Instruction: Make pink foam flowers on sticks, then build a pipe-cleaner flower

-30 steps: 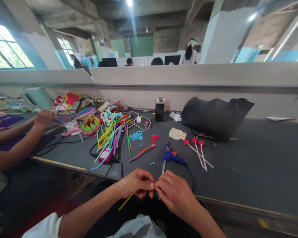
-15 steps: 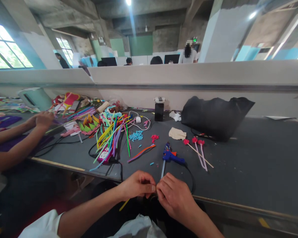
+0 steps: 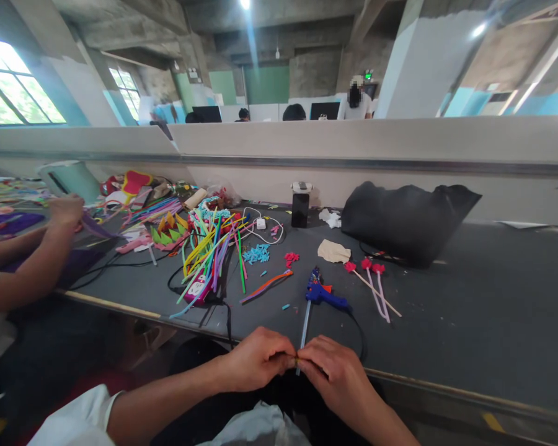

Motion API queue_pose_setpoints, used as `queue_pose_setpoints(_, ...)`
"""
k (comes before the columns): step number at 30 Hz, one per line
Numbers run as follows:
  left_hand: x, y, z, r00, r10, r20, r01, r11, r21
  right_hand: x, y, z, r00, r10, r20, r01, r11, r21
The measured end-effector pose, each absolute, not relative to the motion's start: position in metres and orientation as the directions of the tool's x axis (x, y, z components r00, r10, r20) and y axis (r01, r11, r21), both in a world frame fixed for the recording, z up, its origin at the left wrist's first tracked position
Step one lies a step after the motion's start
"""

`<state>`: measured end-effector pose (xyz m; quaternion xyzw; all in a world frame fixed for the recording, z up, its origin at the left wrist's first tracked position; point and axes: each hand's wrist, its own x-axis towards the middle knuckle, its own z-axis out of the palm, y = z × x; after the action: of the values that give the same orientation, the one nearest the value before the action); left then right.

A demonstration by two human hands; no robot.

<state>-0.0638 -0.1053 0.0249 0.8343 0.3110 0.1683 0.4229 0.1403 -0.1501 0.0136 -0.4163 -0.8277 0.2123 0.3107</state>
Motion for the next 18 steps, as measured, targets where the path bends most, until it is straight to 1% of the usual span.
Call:
queue_pose_setpoints(2, -0.065, -0.107, 0.023, 0.790, 0.613, 0.020, 0.417, -0.561, 0.715, 0.139, -0.152, 0.014, -0.461, 0.846, 0.268, 0.563, 0.512, -0.649)
queue_pose_setpoints(4, -0.065, -0.108, 0.021, 0.815, 0.580, 0.011, 0.440, -0.631, 0.639, 0.138, -0.153, 0.015, -0.438, 0.877, 0.199, 0.588, 0.446, -0.675)
queue_pose_setpoints(6, -0.065, -0.109, 0.020, 0.828, 0.560, 0.017, 0.439, -0.668, 0.601, 0.136, -0.154, 0.016, -0.408, 0.901, 0.147, 0.602, 0.386, -0.699)
queue_pose_setpoints(8, -0.065, -0.109, 0.020, 0.837, 0.546, 0.044, 0.419, -0.690, 0.590, 0.135, -0.155, 0.017, -0.385, 0.916, 0.113, 0.592, 0.339, -0.731)
queue_pose_setpoints(11, -0.064, -0.111, 0.021, 0.850, 0.520, 0.078, 0.388, -0.720, 0.575, 0.132, -0.157, 0.013, -0.353, 0.930, 0.104, 0.562, 0.299, -0.771)
queue_pose_setpoints(13, -0.063, -0.112, 0.022, 0.866, 0.494, 0.076, 0.377, -0.747, 0.548, 0.130, -0.160, 0.007, -0.328, 0.939, 0.099, 0.545, 0.274, -0.793)
queue_pose_setpoints(17, -0.063, -0.115, 0.021, 0.893, 0.450, 0.007, 0.404, -0.809, 0.427, 0.125, -0.163, -0.003, -0.293, 0.953, 0.070, 0.524, 0.221, -0.823)
queue_pose_setpoints(18, -0.063, -0.115, 0.020, 0.893, 0.450, -0.003, 0.411, -0.813, 0.413, 0.124, -0.163, -0.003, -0.278, 0.958, 0.068, 0.524, 0.210, -0.825)
